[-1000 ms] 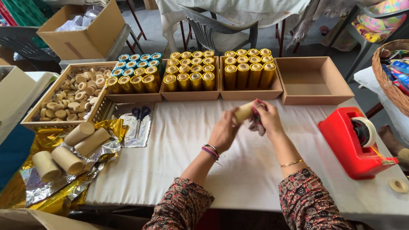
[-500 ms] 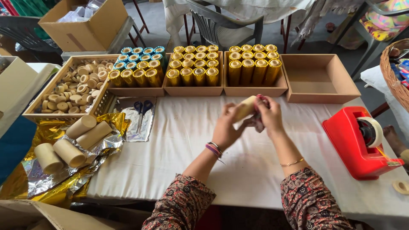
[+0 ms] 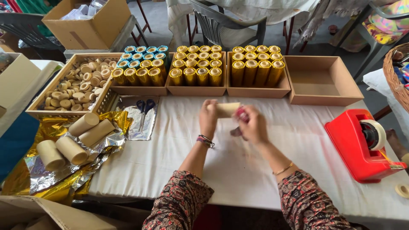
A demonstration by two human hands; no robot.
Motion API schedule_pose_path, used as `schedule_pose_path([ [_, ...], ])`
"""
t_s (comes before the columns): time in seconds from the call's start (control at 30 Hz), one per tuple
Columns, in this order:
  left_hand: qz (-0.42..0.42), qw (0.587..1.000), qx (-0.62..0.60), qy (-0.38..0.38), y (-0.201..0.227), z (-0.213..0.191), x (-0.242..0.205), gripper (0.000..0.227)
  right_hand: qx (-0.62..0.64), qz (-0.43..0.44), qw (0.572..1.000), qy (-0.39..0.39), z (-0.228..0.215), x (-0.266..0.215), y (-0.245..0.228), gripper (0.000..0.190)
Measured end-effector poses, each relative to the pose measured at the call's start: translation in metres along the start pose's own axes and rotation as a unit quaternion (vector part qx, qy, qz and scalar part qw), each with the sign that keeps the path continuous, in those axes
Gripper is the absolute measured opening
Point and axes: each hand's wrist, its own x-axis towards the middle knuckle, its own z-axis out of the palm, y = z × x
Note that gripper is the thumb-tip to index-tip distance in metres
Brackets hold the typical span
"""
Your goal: The recorder uses a red cloth to wrap or polish wooden cylinders at a workshop table.
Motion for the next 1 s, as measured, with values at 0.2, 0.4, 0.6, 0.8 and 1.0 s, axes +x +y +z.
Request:
schedule_pose_path([
  [0.2, 0.241, 0.942, 0.115, -0.206, 0.078, 0.010, -0.072, 0.054, 0.347, 0.318, 0.882, 0.009, -0.035, 0.026, 0.058, 0.031],
  [0.4, -0.200, 0.970, -0.116, -0.073, 0.024, 0.009, -0.020, 0.055, 0.136, 0.044, 0.989, 0.024, -0.021, 0.010, -0.018, 0.027],
  [0.6, 0.008, 0.996, -0.084, 0.011, -0.002, 0.009, -0.014, 0.032, 0.068, -0.037, 0.997, 0.007, -0.002, 0.003, 0.000, 0.026],
  [0.8, 0.283, 0.929, 0.132, -0.201, 0.110, 0.003, -0.081, 0.047, 0.364, 0.306, 0.879, 0.015, -0.036, 0.024, 0.053, 0.026],
  [1.0, -0.010, 0.998, 0.032, -0.054, 0.037, -0.002, -0.028, 0.036, 0.168, 0.183, 0.969, -0.002, -0.014, 0.009, -0.011, 0.024],
])
